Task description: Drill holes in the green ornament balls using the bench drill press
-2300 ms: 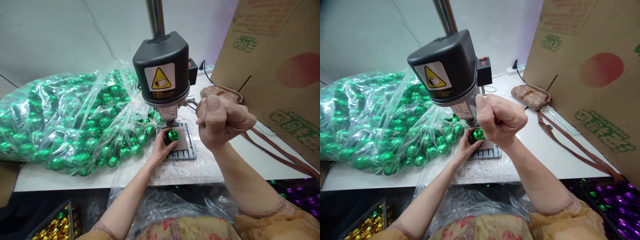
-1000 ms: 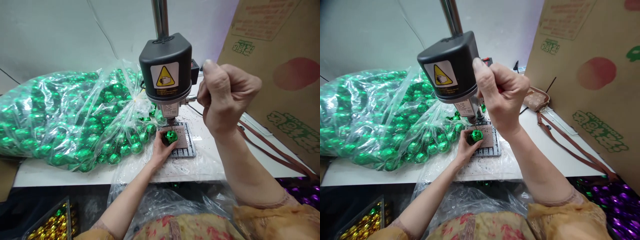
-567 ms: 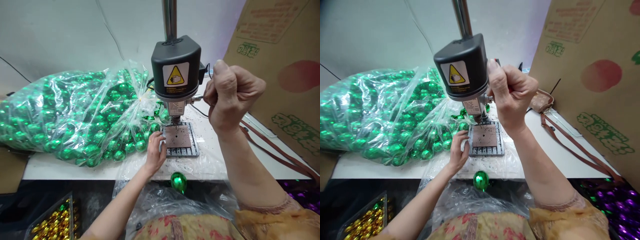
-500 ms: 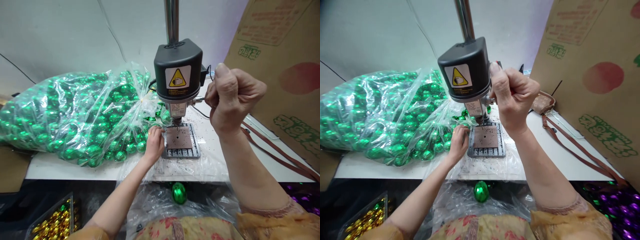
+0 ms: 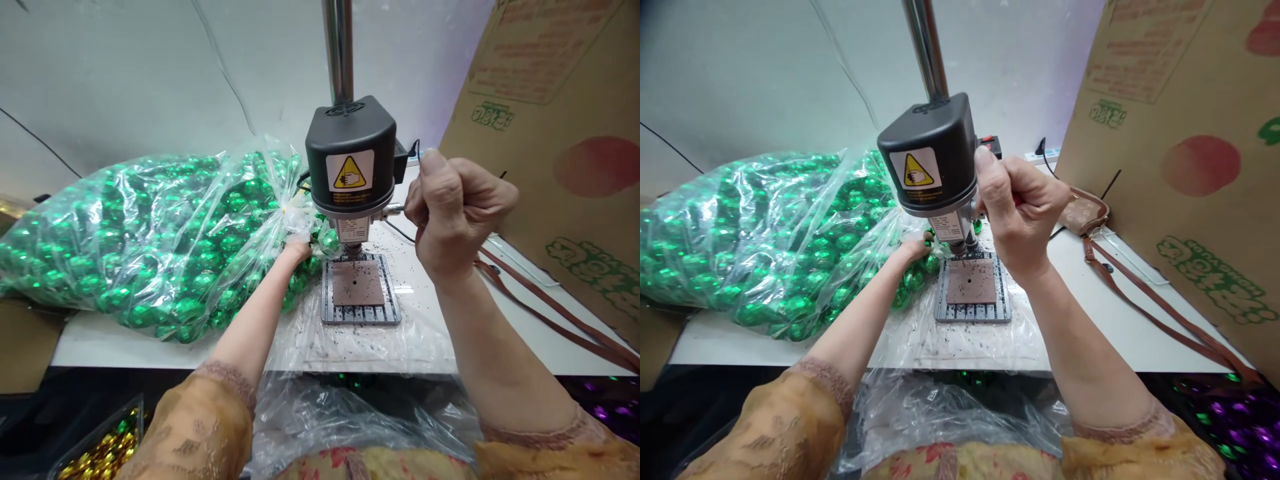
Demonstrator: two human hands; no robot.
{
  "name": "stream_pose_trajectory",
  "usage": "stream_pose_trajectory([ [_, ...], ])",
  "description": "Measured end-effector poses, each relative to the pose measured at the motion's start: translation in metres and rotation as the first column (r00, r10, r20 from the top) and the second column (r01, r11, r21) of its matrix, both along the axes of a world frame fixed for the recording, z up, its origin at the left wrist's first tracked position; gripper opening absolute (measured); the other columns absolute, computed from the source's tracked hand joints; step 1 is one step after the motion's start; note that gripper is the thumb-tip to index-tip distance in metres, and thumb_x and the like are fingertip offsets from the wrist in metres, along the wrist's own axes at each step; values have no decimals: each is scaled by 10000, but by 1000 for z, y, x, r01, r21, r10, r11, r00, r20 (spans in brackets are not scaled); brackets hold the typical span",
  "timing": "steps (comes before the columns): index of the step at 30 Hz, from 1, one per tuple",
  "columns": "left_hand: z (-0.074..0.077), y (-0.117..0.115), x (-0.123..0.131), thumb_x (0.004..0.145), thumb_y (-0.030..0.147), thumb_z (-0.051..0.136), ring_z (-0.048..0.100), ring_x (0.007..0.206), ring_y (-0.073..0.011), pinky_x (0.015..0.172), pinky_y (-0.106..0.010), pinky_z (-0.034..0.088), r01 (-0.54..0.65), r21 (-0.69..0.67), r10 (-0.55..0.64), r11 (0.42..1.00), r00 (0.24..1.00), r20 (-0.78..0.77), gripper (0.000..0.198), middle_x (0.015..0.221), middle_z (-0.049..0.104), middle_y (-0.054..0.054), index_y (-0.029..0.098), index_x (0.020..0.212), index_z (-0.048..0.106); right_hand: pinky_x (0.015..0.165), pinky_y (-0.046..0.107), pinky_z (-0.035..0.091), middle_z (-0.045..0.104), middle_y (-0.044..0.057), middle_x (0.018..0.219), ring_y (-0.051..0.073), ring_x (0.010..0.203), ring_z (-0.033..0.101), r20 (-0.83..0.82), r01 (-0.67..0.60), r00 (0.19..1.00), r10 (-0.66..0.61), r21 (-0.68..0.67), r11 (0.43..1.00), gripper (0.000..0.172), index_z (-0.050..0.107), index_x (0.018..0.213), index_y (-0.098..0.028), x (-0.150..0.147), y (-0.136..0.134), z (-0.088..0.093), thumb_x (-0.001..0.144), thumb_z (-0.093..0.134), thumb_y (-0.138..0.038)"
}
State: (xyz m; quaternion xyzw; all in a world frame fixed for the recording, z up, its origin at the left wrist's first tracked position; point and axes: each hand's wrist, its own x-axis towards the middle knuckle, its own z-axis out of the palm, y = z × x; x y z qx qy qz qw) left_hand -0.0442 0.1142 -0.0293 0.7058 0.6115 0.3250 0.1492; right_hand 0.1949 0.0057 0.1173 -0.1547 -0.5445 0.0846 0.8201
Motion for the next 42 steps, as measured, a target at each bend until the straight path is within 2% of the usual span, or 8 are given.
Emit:
stream_pose_trajectory([
  [2, 6, -15, 1, 793, 220, 727, 635, 1000, -271, 1021, -468, 473, 53, 24, -54, 998, 999, 5, 80, 879, 680, -75, 172, 815, 666, 415, 248, 291, 326, -59, 423, 38, 381, 326, -2, -18, 1000, 18, 9, 1000, 433, 432, 506, -191, 0, 0, 1, 894, 624, -195],
  [6, 12, -68, 11, 914, 335, 620, 618, 1103, -241, 1031, -425, 495, 103, 168, -136, 980, 971, 196, 255, 1128, 671, -75, 252, 1151, 663, 415, 240, 302, 342, -62, 429, 28, 383, 323, 12, 10, 1000, -10, -25, 1000, 451, 419, 502, -187, 0, -4, 2, 903, 619, -235],
  [10, 2, -124, 36, 989, 519, 476, 679, 1001, -185, 852, -359, 595, 42, 91, -93, 995, 726, 682, 369, 1207, 636, -64, 301, 1283, 522, 402, 275, 291, 311, -54, 420, 54, 382, 320, 31, 85, 996, -83, -73, 994, 480, 387, 507, -212, -1, -6, 1, 910, 616, -336],
  [14, -13, -148, 60, 913, 553, 616, 713, 935, -192, 778, -351, 615, 162, -44, -57, 986, 570, 820, 506, 1164, 655, -72, 288, 1311, 450, 413, 290, 284, 333, -45, 421, 58, 391, 328, 26, 71, 997, -69, -100, 993, 484, 417, 502, -217, 0, -4, -1, 904, 622, -393],
  [20, -21, -134, 65, 803, 561, 750, 675, 988, -186, 863, -315, 546, 133, -42, -62, 990, 687, 724, 544, 1049, 689, -46, 235, 1181, 533, 434, 259, 299, 330, -70, 417, 27, 385, 324, -1, -24, 1000, 24, -94, 995, 485, 428, 484, -195, 1, -6, 2, 892, 648, -338],
  [24, -25, -125, 62, 803, 552, 754, 676, 984, -185, 891, -315, 527, 143, -65, -52, 988, 688, 724, 543, 1032, 699, -46, 220, 1180, 547, 439, 242, 281, 361, -77, 429, 8, 389, 328, -14, -72, 997, 71, -89, 993, 458, 450, 476, -177, 1, -10, 5, 903, 610, -223],
  [35, -40, -125, 68, 805, 416, 785, 625, 1159, -242, 1037, -398, 485, 158, -24, -116, 987, 813, 571, 529, 1212, 663, -91, 224, 1256, 586, 419, 224, 285, 355, -78, 421, 2, 381, 316, 28, 42, 999, -40, -97, 994, 482, 415, 482, -184, 1, -10, 5, 916, 610, -264],
  [42, -33, -130, 75, 766, 337, 815, 630, 1139, -247, 1025, -400, 490, 218, 4, -196, 976, 868, 457, 524, 1209, 667, -80, 212, 1228, 601, 426, 233, 259, 368, -80, 431, 2, 389, 318, 14, 39, 999, -38, -84, 996, 465, 411, 483, -176, 0, -10, 6, 903, 609, -186],
])
